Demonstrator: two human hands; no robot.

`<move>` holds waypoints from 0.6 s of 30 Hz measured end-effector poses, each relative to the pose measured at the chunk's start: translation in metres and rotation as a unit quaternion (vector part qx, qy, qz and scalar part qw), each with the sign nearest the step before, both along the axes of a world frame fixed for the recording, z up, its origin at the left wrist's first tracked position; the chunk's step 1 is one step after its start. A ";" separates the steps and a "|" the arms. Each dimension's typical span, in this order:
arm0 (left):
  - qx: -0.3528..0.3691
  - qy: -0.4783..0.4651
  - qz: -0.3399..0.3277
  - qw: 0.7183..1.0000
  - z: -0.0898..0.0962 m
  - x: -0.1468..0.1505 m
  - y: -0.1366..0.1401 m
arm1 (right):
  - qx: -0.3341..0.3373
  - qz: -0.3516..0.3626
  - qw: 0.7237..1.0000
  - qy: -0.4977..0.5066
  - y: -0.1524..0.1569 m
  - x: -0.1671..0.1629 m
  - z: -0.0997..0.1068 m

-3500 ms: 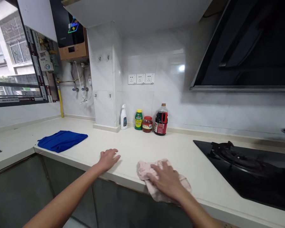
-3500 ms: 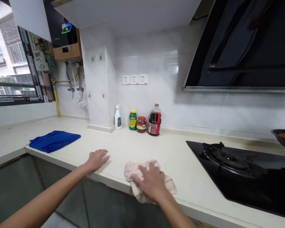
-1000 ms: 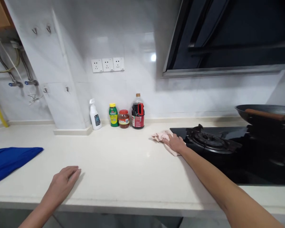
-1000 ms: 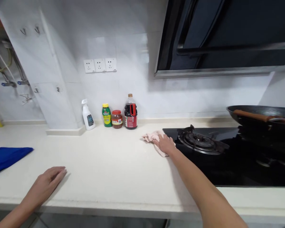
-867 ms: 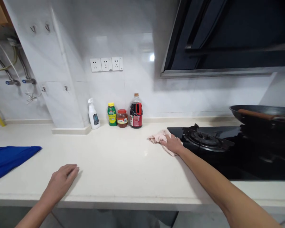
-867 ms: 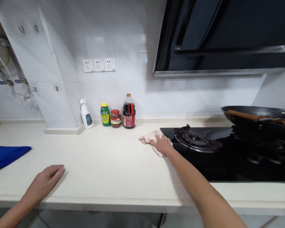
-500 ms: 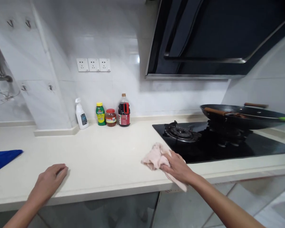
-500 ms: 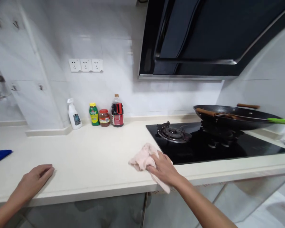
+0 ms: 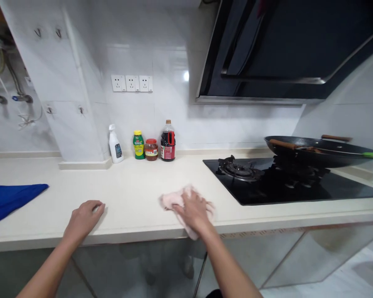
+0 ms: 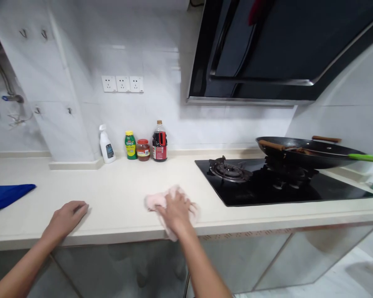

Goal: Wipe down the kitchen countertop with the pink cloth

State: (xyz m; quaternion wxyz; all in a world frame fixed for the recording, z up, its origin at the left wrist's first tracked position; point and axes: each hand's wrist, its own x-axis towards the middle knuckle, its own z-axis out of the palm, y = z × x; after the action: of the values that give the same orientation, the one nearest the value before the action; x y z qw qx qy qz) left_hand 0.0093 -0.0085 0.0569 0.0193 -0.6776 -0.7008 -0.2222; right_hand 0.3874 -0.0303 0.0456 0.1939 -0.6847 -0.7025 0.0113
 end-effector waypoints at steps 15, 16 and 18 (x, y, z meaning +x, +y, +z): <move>0.021 -0.022 0.002 1.000 -0.002 -0.008 0.004 | 0.438 0.240 0.865 -0.047 -0.018 -0.132 -0.098; 0.019 -0.023 0.007 1.000 -0.002 -0.009 0.005 | 0.439 0.241 0.864 -0.056 -0.017 -0.128 -0.100; 0.031 -0.019 0.013 0.999 -0.001 -0.011 0.005 | 0.440 0.240 0.863 -0.067 -0.016 -0.115 -0.100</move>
State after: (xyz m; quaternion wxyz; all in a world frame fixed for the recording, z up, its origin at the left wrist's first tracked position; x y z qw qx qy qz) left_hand -0.0014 -0.0037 0.0563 0.0301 -0.6630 -0.7028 -0.2562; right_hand 0.2724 -0.0461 -0.0547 0.4184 -0.3379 -0.7882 -0.2990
